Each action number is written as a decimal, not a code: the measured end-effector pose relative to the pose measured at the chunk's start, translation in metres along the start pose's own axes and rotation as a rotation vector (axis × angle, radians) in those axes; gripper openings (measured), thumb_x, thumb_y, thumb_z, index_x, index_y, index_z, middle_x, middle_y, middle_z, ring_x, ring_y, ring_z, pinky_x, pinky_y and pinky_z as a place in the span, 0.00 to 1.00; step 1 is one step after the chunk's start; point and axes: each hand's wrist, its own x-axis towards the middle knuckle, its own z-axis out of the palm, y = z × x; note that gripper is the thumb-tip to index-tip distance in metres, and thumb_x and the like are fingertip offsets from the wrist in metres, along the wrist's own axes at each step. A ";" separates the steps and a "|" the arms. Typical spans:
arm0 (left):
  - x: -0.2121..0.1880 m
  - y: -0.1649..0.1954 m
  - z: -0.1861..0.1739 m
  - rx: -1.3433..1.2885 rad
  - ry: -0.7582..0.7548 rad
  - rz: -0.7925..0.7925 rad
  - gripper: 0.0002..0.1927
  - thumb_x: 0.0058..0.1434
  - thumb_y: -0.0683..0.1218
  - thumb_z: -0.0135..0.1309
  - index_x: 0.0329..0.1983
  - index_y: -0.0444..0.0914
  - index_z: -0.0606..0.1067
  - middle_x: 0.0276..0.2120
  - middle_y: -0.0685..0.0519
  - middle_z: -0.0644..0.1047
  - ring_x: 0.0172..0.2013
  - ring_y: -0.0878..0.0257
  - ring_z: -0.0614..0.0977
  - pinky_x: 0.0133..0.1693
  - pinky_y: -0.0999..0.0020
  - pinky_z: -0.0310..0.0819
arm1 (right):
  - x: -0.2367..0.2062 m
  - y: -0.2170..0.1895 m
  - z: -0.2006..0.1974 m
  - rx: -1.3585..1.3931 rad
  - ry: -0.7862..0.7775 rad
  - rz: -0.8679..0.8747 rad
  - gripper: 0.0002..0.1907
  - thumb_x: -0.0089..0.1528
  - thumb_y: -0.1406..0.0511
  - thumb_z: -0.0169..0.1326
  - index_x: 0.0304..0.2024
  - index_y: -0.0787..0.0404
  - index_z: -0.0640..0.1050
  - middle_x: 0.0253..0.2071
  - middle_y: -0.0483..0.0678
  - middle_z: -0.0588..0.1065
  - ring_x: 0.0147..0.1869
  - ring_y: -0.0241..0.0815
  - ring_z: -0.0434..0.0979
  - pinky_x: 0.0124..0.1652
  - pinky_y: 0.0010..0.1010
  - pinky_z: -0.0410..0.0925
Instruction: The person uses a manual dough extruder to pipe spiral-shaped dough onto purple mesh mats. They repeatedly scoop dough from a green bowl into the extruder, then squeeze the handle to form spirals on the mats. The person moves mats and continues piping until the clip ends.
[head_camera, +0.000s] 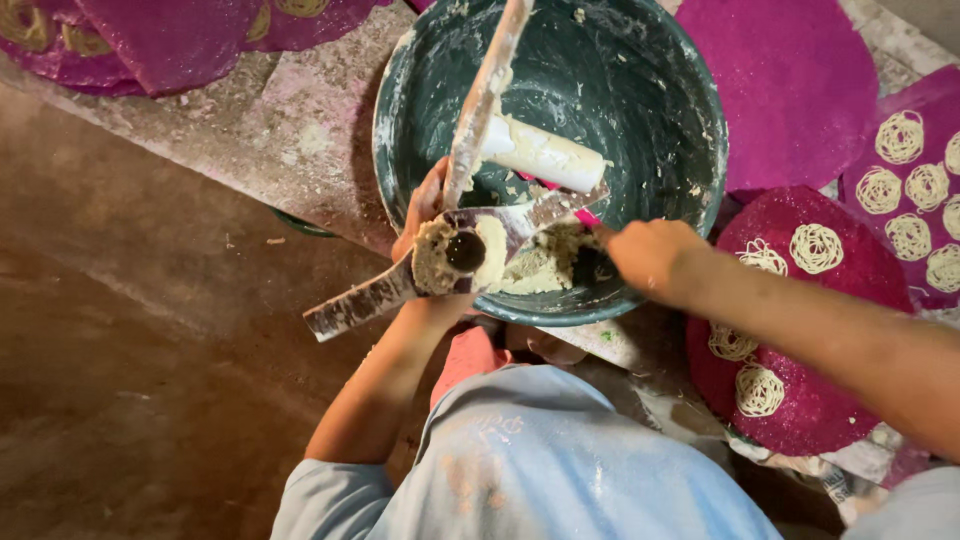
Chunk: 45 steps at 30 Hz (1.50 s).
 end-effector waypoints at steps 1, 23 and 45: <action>0.000 -0.001 0.003 -0.277 0.034 -0.146 0.38 0.63 0.45 0.65 0.72 0.31 0.63 0.64 0.45 0.73 0.60 0.59 0.79 0.62 0.66 0.74 | -0.003 -0.005 0.002 0.004 0.004 -0.009 0.12 0.63 0.66 0.49 0.46 0.59 0.80 0.43 0.58 0.80 0.48 0.57 0.83 0.46 0.46 0.76; 0.033 -0.027 -0.027 0.381 -0.025 0.254 0.23 0.62 0.40 0.59 0.60 0.38 0.70 0.46 0.51 0.77 0.44 0.57 0.80 0.49 0.65 0.75 | 0.009 -0.057 0.019 0.959 0.429 -0.406 0.17 0.65 0.65 0.50 0.54 0.64 0.79 0.42 0.54 0.82 0.45 0.40 0.79 0.46 0.34 0.72; 0.051 0.047 -0.003 0.476 -0.348 0.273 0.20 0.59 0.51 0.63 0.55 0.46 0.78 0.53 0.47 0.79 0.51 0.53 0.82 0.52 0.60 0.78 | -0.158 -0.050 -0.061 -0.108 1.075 -0.256 0.14 0.58 0.67 0.55 0.47 0.55 0.77 0.32 0.49 0.79 0.30 0.49 0.80 0.29 0.40 0.71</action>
